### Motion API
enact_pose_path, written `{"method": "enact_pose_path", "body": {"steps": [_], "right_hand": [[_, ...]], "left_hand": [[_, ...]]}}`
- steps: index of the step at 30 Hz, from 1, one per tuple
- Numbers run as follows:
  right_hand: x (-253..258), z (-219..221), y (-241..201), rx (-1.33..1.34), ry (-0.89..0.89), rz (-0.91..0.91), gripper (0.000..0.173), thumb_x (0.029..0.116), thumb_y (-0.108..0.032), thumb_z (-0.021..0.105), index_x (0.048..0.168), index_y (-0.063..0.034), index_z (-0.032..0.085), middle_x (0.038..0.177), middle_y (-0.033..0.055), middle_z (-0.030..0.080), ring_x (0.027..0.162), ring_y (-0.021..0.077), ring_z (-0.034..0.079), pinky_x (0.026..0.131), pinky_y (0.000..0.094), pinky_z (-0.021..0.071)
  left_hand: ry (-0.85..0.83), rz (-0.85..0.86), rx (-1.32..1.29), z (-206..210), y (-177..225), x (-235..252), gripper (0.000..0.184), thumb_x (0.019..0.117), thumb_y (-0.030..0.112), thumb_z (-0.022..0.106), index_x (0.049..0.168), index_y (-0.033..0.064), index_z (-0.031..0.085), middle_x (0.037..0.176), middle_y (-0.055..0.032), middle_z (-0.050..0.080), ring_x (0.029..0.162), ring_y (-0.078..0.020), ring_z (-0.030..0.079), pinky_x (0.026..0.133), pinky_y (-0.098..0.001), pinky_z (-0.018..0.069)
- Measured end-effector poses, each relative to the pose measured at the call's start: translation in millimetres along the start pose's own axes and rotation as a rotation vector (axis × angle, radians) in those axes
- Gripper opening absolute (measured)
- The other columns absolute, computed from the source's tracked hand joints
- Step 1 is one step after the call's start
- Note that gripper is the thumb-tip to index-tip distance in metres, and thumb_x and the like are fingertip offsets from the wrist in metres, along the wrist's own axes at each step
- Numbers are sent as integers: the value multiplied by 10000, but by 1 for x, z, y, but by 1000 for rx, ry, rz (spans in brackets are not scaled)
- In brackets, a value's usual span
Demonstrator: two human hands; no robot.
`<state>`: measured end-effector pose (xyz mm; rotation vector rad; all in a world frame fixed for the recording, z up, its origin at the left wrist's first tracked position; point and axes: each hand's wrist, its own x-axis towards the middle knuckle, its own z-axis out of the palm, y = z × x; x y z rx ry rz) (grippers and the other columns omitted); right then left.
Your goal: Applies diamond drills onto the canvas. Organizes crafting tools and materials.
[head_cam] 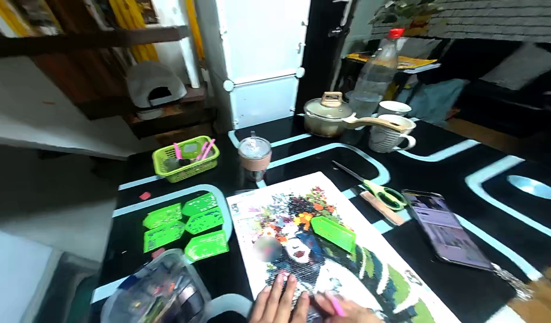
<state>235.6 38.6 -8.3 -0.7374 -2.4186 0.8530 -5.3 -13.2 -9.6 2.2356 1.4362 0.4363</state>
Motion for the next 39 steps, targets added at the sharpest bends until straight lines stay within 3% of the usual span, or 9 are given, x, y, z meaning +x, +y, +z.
{"method": "enact_pose_path", "body": {"steps": [5, 8, 11, 16, 20, 25, 31, 36, 39], "right_hand": [[54, -24, 4, -216, 34, 5, 288, 1030, -104, 550, 1257, 37, 656, 1359, 265, 631, 1337, 476, 544, 1111, 646, 405], [72, -22, 11, -317, -93, -68, 250, 1005, -66, 585, 1229, 5, 669, 1333, 253, 650, 1338, 482, 541, 1085, 658, 419], [76, -16, 18, -329, -217, -79, 259, 989, -46, 595, 1225, -24, 702, 1387, 290, 600, 1340, 526, 516, 1056, 692, 420], [69, -14, 26, -274, -208, -49, 310, 1029, -77, 529, 1302, -42, 672, 1458, 271, 553, 1353, 511, 511, 1053, 671, 437], [66, -14, 30, -252, -190, -29, 331, 1019, -69, 527, 1321, -16, 652, 1467, 266, 546, 1369, 497, 501, 1078, 655, 423], [64, -13, 31, -241, -170, -24, 334, 1017, -73, 526, 1320, -17, 655, 1472, 248, 550, 1374, 478, 505, 1092, 636, 420], [63, -11, 34, -223, -155, -27, 326, 1032, -101, 519, 1316, -17, 654, 1469, 244, 554, 1384, 477, 494, 1105, 633, 406], [68, -24, 24, -143, -191, 8, 400, 1009, -159, 600, 1377, -2, 606, 1517, 286, 478, 1317, 480, 553, 1061, 628, 451], [77, -35, 13, -188, -149, 5, 415, 1000, -209, 604, 1383, -48, 611, 1529, 243, 488, 1313, 455, 561, 1061, 622, 441]], "left_hand": [[-89, -56, 17, -31, 20, -7, 793, 871, 477, 738, 1478, 17, 515, 1585, -227, 416, 1500, -394, 355, 1225, -602, 206], [-20, 30, -52, -58, 32, -22, 636, 909, 429, 719, 1379, 11, 619, 1369, -202, 643, 1318, -365, 588, 1195, -587, 307], [262, -12, -22, -91, 19, -48, 463, 913, 414, 717, 1263, 110, 728, 1147, -83, 761, 1110, -248, 711, 1066, -531, 486], [607, -486, 293, -133, -56, -87, 390, 937, 500, 608, 1078, 173, 768, 966, 22, 744, 926, -176, 703, 878, -514, 534], [469, -680, 327, -136, -60, -82, 406, 901, 516, 667, 998, 138, 777, 857, -4, 712, 813, -193, 667, 834, -478, 506], [302, -823, 256, -140, -55, -67, 313, 964, 393, 641, 983, 111, 777, 926, -56, 741, 935, -230, 687, 919, -485, 483], [545, -866, 221, -123, -62, -76, 277, 961, 374, 618, 919, 142, 764, 764, -10, 685, 739, -193, 654, 700, -472, 513], [579, -847, 240, -112, -63, -80, 266, 951, 357, 615, 925, 146, 775, 760, -2, 694, 742, -189, 664, 712, -468, 521], [602, -851, 198, -113, -63, -82, 265, 899, 373, 716, 1017, 139, 755, 788, 26, 703, 755, -169, 665, 746, -455, 532]]}}
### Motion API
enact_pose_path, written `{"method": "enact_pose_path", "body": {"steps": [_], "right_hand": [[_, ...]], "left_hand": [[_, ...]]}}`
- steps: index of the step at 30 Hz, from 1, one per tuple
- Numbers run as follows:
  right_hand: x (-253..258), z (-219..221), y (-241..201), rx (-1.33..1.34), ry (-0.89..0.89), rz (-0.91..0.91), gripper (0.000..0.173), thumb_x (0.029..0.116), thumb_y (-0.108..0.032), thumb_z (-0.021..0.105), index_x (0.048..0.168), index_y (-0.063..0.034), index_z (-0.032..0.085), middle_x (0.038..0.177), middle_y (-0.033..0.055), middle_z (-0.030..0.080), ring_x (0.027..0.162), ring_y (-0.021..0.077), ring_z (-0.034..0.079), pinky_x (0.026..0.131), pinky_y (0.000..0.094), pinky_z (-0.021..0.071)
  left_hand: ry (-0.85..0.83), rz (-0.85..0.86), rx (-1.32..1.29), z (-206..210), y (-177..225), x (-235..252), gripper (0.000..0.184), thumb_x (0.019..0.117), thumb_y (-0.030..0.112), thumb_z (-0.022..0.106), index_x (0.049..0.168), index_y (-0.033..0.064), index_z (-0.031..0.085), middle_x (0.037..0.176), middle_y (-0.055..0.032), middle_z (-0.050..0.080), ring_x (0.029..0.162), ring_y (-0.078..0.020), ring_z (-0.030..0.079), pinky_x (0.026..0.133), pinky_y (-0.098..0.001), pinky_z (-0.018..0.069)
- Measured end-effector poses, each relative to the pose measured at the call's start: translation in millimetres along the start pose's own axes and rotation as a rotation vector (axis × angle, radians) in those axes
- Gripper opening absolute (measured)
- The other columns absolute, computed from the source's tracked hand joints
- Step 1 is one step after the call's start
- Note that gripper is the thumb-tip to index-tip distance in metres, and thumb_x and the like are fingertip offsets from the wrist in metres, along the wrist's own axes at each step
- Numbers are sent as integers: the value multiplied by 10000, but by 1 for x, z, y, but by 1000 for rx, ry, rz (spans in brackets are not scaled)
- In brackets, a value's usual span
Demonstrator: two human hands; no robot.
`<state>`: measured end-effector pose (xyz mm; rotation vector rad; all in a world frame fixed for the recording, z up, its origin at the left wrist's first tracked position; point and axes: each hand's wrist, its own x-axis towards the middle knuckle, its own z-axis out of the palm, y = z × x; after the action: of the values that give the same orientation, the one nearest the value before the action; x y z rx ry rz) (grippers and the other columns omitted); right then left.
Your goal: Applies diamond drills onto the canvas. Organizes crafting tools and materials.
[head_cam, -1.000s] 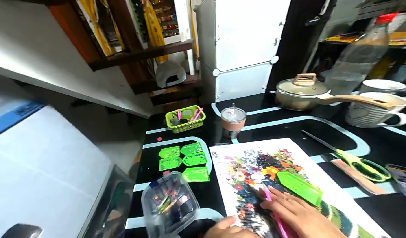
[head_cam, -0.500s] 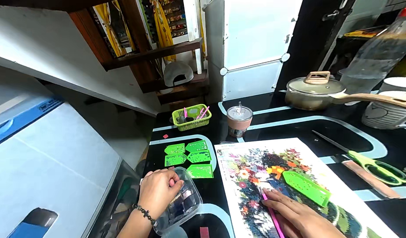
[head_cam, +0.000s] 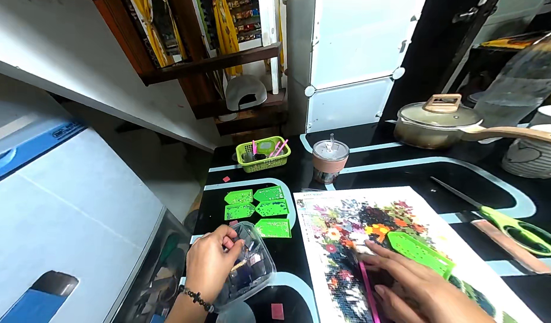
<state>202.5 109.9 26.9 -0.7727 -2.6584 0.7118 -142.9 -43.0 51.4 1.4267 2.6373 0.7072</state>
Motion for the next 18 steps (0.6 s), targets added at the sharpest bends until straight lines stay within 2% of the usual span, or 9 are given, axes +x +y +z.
{"method": "enact_pose_path", "body": {"steps": [3, 6, 9, 12, 15, 18], "right_hand": [[10, -4, -10, -28, 26, -44, 413, 1013, -258, 602, 1379, -67, 621, 1500, 210, 534, 1315, 425, 572, 1076, 617, 435], [14, 4, -20, -6, 14, -100, 405, 1009, -261, 619, 1358, -56, 631, 1471, 205, 563, 1297, 420, 588, 1065, 619, 440], [13, 12, -28, 35, -20, -127, 407, 1012, -261, 622, 1362, -54, 627, 1471, 202, 565, 1308, 407, 583, 1080, 608, 427], [11, 13, -30, 46, -27, -131, 417, 1014, -268, 616, 1372, -55, 620, 1470, 203, 566, 1316, 396, 579, 1091, 602, 416], [9, 10, -30, 50, -25, -125, 420, 1016, -272, 616, 1375, -54, 614, 1466, 203, 569, 1326, 389, 572, 1102, 600, 405], [7, 11, -29, 51, -19, -122, 419, 1012, -272, 623, 1364, -45, 621, 1450, 195, 586, 1316, 390, 580, 1095, 610, 405]], "left_hand": [[-33, -14, -43, 1, -1, 0, 357, 854, 347, 780, 1116, 114, 716, 811, 24, 712, 747, -168, 664, 745, -436, 542], [-10, -25, -86, 2, -3, -3, 313, 872, 293, 756, 1127, 116, 716, 858, 28, 736, 763, -128, 690, 738, -367, 568], [66, -15, -114, 4, -8, -5, 206, 901, 289, 728, 1026, 128, 756, 894, 12, 764, 822, -98, 733, 777, -323, 598], [141, 3, -150, 6, -12, -7, 189, 882, 327, 745, 928, 144, 757, 827, 33, 754, 761, -57, 719, 720, -283, 589], [189, 30, -177, 8, -15, -9, 194, 870, 344, 753, 888, 151, 764, 742, 53, 710, 629, -24, 633, 613, -243, 525], [225, 91, -164, 10, -20, -9, 207, 891, 367, 707, 863, 182, 795, 823, 61, 738, 699, -37, 658, 651, -267, 544]]}}
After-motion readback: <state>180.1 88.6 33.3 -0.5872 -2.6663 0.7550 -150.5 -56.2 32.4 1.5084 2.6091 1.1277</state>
